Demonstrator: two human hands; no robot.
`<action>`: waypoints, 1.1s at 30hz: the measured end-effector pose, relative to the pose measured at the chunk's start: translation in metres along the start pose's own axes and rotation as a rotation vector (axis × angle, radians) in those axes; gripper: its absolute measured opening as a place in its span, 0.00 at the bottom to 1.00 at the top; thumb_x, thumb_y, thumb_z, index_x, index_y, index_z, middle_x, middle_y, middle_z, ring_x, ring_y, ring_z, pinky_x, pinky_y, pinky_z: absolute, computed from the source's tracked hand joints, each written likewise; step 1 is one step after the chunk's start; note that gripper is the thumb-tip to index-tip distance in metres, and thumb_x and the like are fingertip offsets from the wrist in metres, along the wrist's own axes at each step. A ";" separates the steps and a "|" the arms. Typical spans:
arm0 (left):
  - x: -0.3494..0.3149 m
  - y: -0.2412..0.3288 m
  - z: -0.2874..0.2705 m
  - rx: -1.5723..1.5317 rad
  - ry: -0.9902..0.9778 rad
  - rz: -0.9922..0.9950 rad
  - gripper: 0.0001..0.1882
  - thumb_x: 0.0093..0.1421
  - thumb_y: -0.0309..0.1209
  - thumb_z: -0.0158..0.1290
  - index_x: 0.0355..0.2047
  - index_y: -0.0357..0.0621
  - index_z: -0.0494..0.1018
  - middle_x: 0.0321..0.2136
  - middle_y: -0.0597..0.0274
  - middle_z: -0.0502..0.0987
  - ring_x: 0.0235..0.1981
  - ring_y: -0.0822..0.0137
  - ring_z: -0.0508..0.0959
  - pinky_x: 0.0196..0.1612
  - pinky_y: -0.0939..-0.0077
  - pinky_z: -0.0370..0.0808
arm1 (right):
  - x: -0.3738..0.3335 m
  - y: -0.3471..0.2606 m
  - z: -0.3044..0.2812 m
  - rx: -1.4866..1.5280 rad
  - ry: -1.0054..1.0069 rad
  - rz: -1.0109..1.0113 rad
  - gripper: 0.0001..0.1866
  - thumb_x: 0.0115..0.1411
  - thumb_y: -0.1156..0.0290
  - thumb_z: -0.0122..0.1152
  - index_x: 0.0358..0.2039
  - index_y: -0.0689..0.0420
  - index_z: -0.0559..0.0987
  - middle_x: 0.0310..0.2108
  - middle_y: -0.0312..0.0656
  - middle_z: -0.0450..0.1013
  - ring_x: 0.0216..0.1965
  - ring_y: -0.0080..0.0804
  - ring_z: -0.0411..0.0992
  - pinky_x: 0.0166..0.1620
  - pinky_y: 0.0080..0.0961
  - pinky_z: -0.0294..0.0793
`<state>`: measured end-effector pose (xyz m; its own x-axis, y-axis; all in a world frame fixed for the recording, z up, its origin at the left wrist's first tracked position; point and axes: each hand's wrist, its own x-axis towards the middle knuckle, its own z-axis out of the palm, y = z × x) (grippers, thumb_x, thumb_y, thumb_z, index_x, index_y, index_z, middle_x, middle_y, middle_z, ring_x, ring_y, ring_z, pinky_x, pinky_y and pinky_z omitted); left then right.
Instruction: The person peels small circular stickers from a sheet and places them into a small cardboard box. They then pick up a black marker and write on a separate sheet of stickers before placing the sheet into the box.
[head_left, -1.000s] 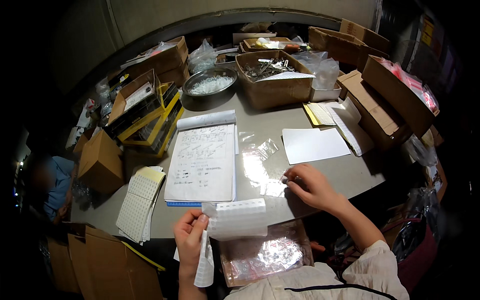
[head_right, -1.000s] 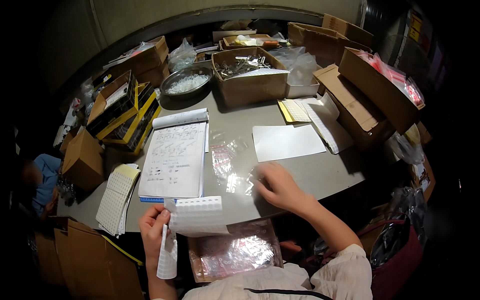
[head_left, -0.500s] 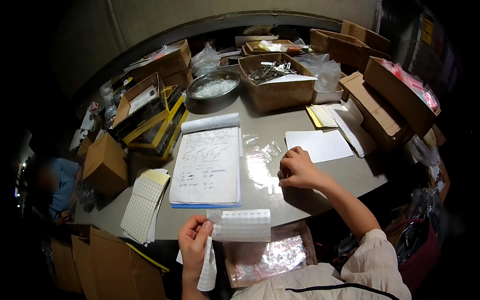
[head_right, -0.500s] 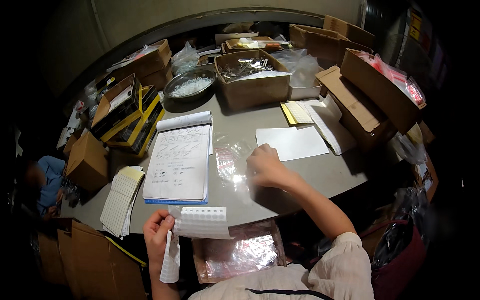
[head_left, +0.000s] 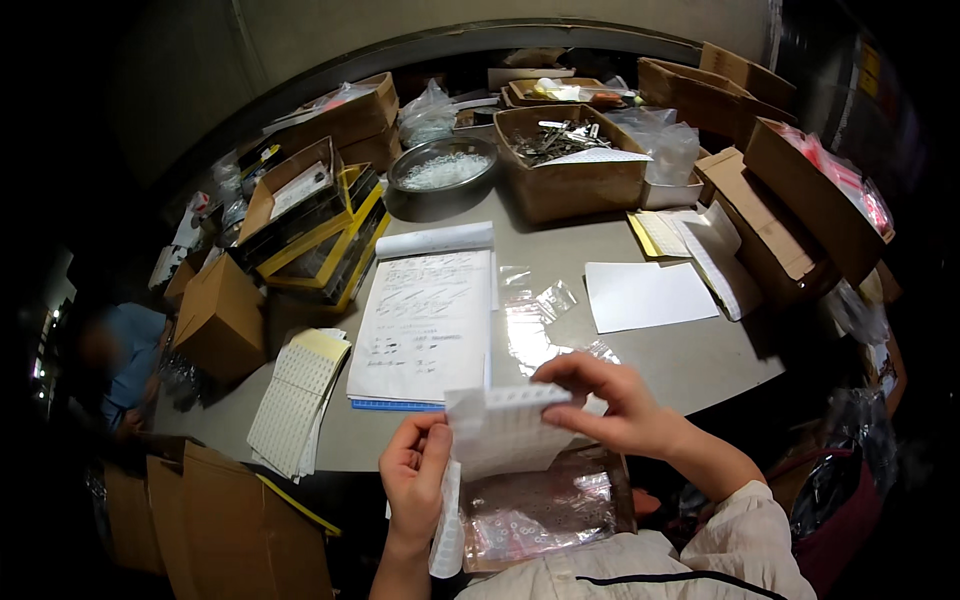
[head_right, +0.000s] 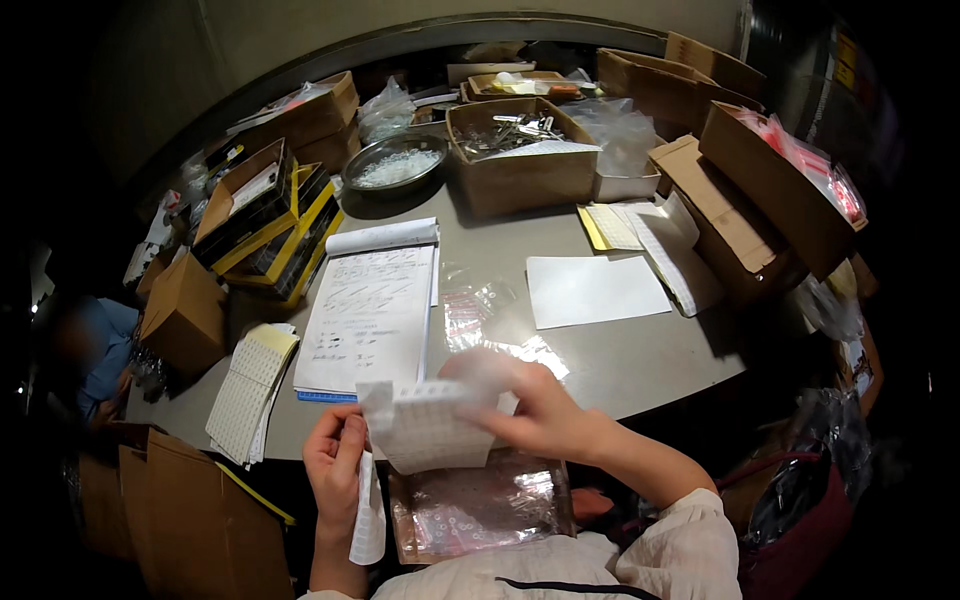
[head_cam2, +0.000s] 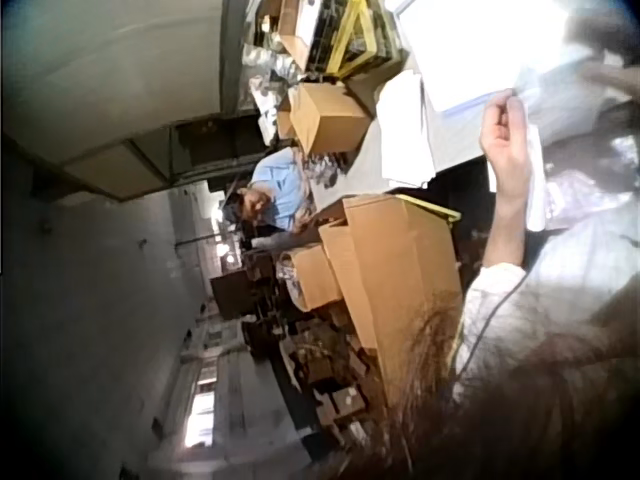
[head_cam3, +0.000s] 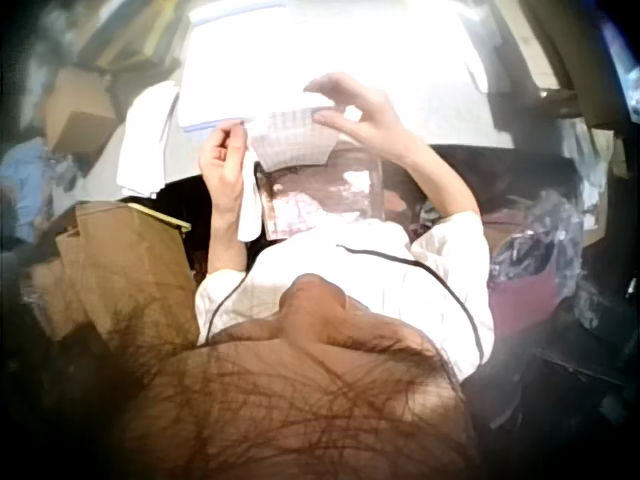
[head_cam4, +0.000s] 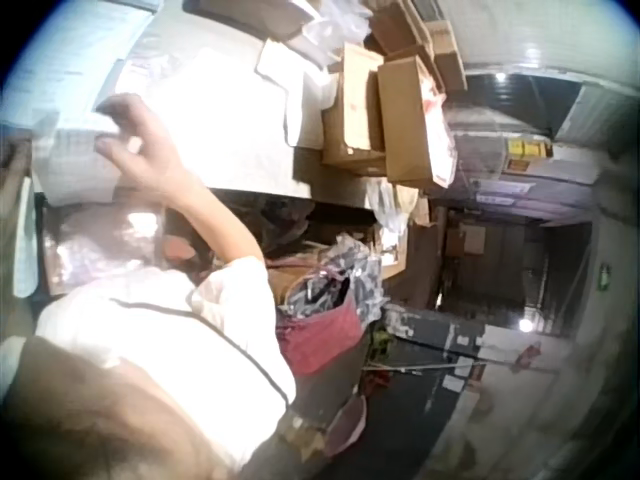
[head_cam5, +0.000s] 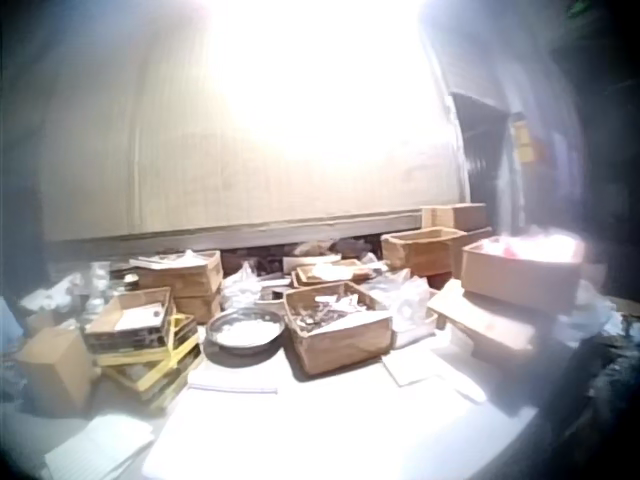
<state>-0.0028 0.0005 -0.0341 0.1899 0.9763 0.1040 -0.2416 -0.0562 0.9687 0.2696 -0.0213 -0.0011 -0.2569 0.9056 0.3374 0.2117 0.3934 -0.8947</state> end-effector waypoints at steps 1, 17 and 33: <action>0.002 0.002 0.003 0.011 -0.029 0.009 0.10 0.72 0.30 0.57 0.46 0.35 0.77 0.33 0.68 0.80 0.32 0.82 0.74 0.37 0.87 0.68 | 0.002 0.008 -0.001 -0.015 0.097 -0.056 0.21 0.64 0.75 0.67 0.57 0.63 0.76 0.50 0.45 0.79 0.48 0.34 0.79 0.51 0.30 0.78; 0.038 0.016 0.037 0.216 0.332 0.468 0.08 0.72 0.30 0.59 0.39 0.38 0.74 0.31 0.72 0.76 0.31 0.83 0.69 0.36 0.87 0.66 | -0.007 -0.012 0.081 0.025 -0.009 -0.114 0.36 0.65 0.66 0.72 0.66 0.67 0.65 0.51 0.55 0.73 0.49 0.44 0.79 0.51 0.37 0.80; 0.041 0.050 -0.068 0.160 0.425 0.531 0.11 0.74 0.28 0.49 0.48 0.35 0.77 0.47 0.61 0.78 0.47 0.72 0.75 0.56 0.76 0.67 | -0.017 0.017 0.028 0.380 0.146 0.147 0.22 0.72 0.75 0.59 0.64 0.65 0.73 0.51 0.41 0.78 0.48 0.22 0.76 0.51 0.21 0.77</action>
<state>-0.0720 0.0518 0.0037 -0.3121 0.8032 0.5073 -0.0493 -0.5470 0.8357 0.2508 -0.0349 -0.0302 -0.1077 0.9714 0.2115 -0.1337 0.1966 -0.9713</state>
